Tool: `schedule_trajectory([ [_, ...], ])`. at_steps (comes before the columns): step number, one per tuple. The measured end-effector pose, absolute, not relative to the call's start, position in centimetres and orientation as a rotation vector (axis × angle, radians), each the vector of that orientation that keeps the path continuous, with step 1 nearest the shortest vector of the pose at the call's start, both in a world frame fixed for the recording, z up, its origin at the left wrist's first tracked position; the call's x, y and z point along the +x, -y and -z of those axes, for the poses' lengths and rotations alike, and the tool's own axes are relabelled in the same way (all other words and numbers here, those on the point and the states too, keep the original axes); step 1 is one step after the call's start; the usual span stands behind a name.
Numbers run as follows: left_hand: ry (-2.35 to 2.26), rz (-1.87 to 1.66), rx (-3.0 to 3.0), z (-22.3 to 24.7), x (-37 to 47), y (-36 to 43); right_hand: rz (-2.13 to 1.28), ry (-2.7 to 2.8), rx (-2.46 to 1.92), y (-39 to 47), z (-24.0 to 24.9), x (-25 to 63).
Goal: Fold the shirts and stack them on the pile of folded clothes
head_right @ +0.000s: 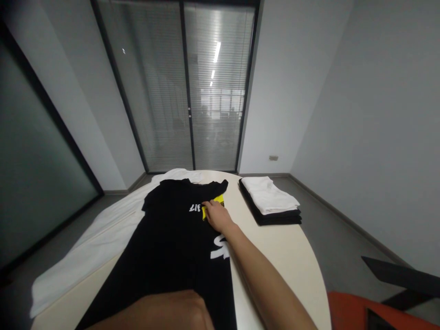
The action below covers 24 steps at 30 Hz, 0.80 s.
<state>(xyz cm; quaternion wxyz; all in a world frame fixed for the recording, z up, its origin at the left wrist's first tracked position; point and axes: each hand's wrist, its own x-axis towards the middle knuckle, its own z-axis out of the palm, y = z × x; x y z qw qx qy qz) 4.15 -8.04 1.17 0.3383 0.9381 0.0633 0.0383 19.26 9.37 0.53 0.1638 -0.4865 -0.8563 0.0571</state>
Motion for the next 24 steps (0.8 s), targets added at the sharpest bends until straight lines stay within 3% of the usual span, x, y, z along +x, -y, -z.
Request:
schedule_trajectory([
  [7,-0.33,-0.3,2.844,-2.8,4.7,8.0,-0.202,2.275,-1.322,-9.4,0.8,20.2],
  [13,-0.302,-0.286,2.992,-1.7,5.4,8.0,0.03,1.918,-1.84,-9.7,-0.3,22.1],
  [24,-0.195,-0.399,3.074,-0.9,8.4,6.7,-0.253,1.911,-2.031,-10.2,-0.3,22.6],
])
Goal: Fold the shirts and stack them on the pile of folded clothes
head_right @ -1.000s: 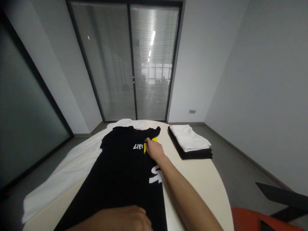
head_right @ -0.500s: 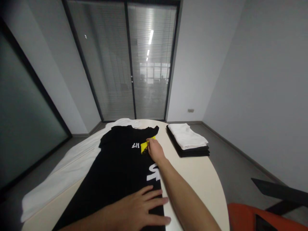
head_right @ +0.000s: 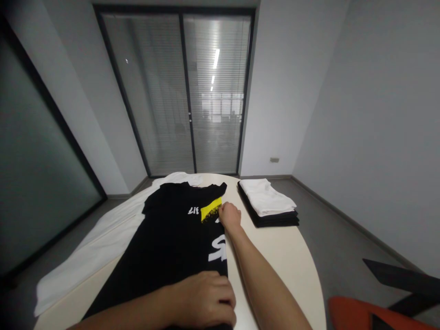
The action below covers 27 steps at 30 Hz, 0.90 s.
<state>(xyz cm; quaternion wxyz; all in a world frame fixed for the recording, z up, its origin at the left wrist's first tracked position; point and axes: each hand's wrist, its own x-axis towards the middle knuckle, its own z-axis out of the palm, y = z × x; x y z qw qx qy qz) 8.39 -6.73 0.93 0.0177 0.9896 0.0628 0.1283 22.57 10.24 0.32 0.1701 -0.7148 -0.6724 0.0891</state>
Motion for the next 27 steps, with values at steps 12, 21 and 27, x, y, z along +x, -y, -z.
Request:
schedule_trajectory([
  [12,-0.091,-0.262,2.961,1.7,14.2,9.4,-0.265,1.987,-2.174,-8.4,-1.4,26.4],
  [21,-0.405,-0.413,2.928,-1.8,11.4,7.1,-0.325,1.868,-2.108,-10.5,-1.5,26.3],
  [27,-0.875,-0.551,2.581,-0.7,9.4,5.5,-0.408,1.743,-2.093,-15.1,-1.6,25.8],
])
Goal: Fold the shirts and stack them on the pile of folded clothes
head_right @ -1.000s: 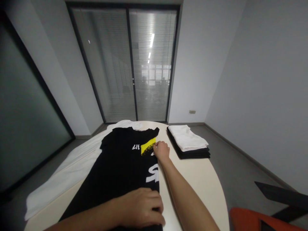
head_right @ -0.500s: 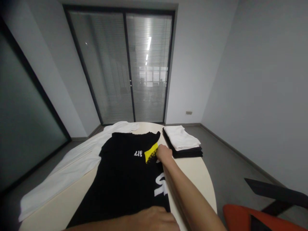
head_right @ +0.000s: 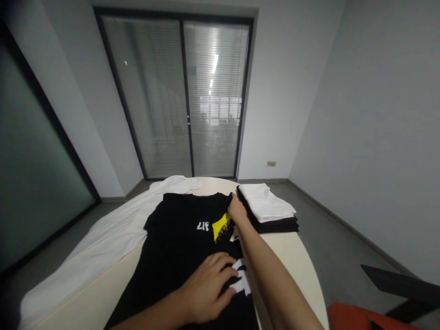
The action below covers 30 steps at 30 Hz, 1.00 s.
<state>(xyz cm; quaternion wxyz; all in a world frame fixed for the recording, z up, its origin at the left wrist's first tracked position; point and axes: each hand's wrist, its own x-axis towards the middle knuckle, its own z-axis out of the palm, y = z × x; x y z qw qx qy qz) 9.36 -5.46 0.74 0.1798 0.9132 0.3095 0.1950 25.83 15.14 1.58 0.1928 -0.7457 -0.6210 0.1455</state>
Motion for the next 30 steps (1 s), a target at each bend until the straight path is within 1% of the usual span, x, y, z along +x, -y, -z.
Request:
schedule_trajectory([
  [7,-0.981,-0.532,2.487,0.9,9.3,5.1,-0.45,1.539,-2.093,-20.9,-1.1,25.6],
  [12,-0.971,-0.487,2.47,1.4,9.2,4.4,-0.463,1.49,-2.12,-22.6,-1.0,25.6],
  [20,-0.972,-0.501,2.457,1.9,9.3,4.0,-0.3,1.478,-2.081,-23.8,-2.5,25.1],
  [24,-1.007,-0.455,2.424,1.3,9.3,3.9,-0.324,1.543,-1.997,-25.2,-2.3,24.5],
  [30,-1.208,-0.504,2.28,0.0,9.3,4.5,-0.412,1.826,-1.835,-25.7,-0.8,23.9],
])
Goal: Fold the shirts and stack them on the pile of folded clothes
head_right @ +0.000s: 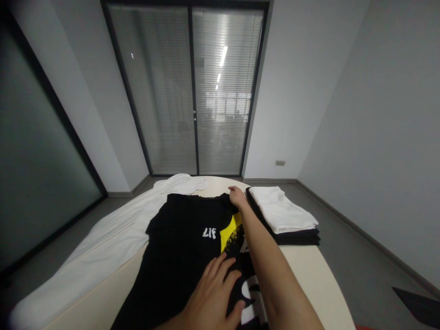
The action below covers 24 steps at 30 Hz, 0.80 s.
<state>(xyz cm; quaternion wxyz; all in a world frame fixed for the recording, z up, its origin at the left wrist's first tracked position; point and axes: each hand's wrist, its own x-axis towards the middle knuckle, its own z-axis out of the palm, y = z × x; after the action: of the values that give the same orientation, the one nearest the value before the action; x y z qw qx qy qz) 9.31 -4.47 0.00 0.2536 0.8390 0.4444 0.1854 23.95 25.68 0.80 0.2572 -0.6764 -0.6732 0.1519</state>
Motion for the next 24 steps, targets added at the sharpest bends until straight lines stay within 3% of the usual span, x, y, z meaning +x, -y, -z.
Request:
schedule_trajectory([
  [8,-1.365,-0.566,2.243,-0.4,9.3,4.3,-0.316,2.11,-1.85,-24.2,0.3,24.3],
  [24,-1.541,-0.54,2.275,-0.4,7.7,1.0,-0.184,1.885,-2.021,-23.9,0.2,24.4],
])
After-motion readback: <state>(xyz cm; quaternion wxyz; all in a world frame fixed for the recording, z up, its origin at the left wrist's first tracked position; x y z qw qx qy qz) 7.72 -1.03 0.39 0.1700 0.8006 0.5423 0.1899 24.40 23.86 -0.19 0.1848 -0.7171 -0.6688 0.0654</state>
